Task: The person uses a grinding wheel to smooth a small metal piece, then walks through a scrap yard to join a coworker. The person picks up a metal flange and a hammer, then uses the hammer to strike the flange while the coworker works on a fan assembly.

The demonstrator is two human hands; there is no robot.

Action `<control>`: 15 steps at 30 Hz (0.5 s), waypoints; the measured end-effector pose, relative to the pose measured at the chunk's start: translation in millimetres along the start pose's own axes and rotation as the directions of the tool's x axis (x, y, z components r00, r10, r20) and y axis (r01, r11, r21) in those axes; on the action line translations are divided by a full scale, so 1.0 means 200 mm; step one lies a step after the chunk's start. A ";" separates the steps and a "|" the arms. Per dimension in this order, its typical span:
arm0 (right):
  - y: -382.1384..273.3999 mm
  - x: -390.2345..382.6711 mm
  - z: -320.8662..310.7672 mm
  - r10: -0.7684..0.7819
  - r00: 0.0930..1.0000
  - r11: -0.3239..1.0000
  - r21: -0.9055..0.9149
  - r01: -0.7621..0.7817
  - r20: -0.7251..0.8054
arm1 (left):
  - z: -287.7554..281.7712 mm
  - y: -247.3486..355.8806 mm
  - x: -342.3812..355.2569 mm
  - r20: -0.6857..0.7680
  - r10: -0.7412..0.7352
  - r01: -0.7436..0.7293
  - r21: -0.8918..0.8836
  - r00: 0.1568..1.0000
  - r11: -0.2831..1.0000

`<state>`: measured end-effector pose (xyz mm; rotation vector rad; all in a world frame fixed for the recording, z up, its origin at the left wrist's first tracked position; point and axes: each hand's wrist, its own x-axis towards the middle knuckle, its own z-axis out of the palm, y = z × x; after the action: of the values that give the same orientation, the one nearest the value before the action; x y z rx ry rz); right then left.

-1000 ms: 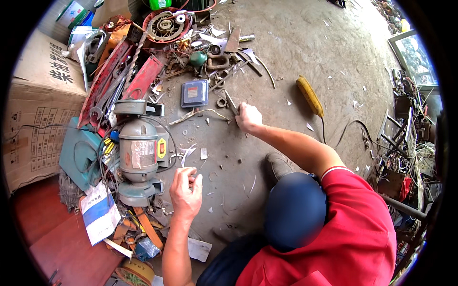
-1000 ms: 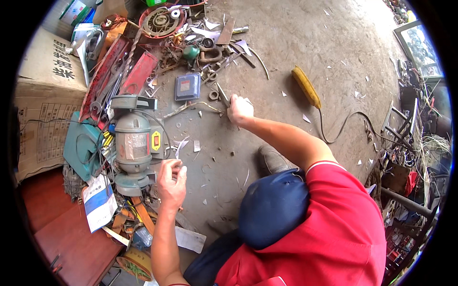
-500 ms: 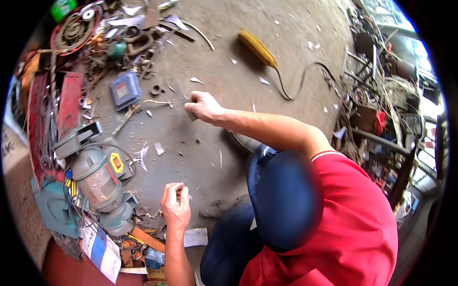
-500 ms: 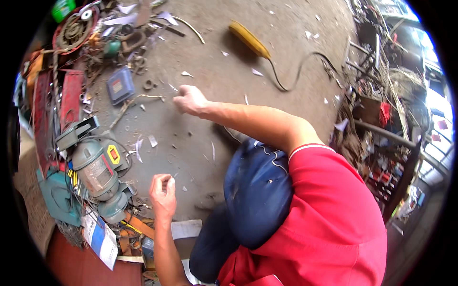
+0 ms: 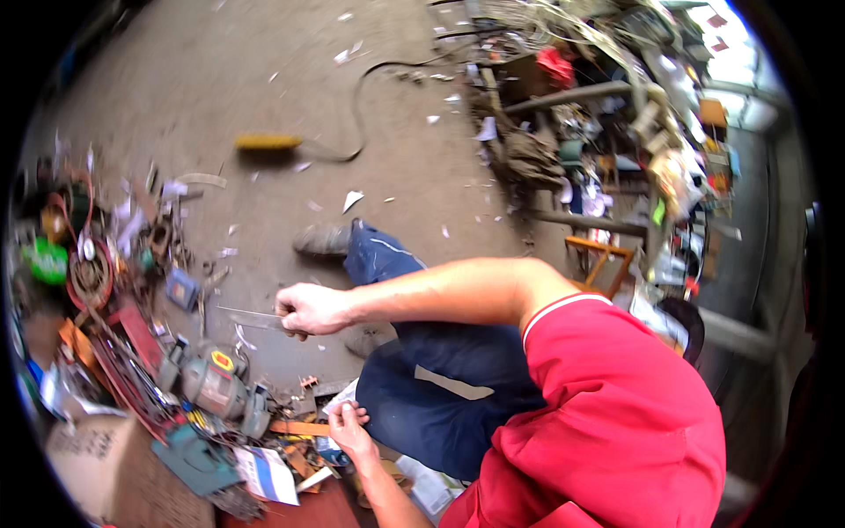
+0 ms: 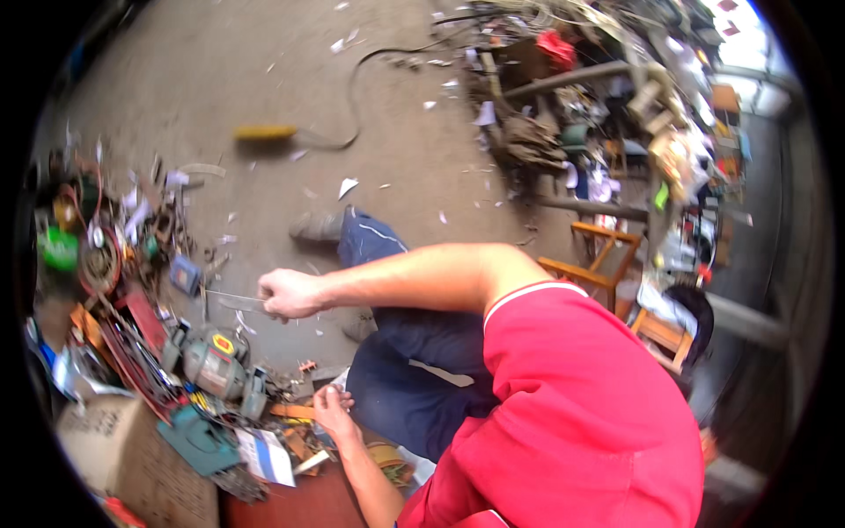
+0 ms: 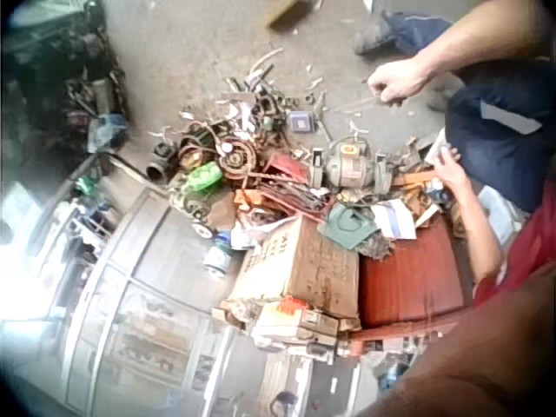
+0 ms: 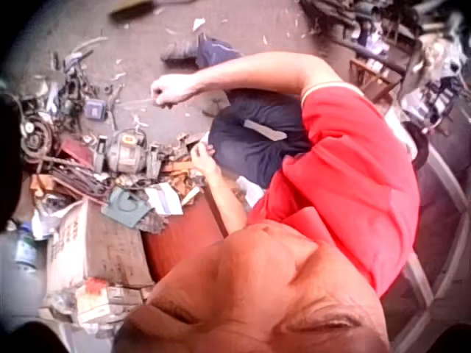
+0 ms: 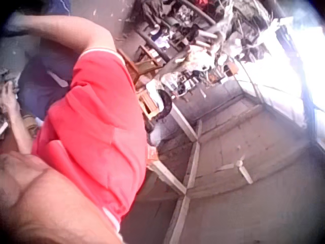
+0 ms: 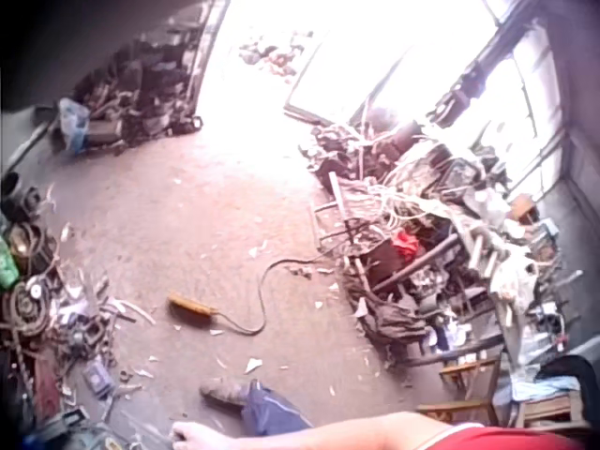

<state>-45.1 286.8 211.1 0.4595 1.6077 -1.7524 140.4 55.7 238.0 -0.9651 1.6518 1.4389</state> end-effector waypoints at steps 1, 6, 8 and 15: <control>0.01 -0.18 -0.05 0.033 0.989 0.999 0.004 -0.033 -0.144 | 0.04 0.02 -0.10 0.049 -0.027 0.026 0.017 0.998 1.000; 0.09 -1.05 -0.22 0.314 0.789 0.945 0.253 -0.206 -0.528 | 0.02 0.04 -0.49 0.179 -0.077 0.038 0.209 0.981 0.977; 0.12 -1.36 -0.28 0.456 0.697 0.884 0.370 -0.285 -0.554 | -0.09 0.02 -0.54 0.148 -0.123 0.069 0.330 0.981 0.942; 0.17 -1.92 -0.59 0.572 0.599 0.754 0.646 -0.116 -0.561 | -0.38 0.15 -0.72 -0.197 -0.241 0.289 0.275 0.950 0.917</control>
<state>219.8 500.5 426.3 1.8739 1.2659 -1.7623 173.7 -6.8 387.1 -1.1006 1.7148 0.9171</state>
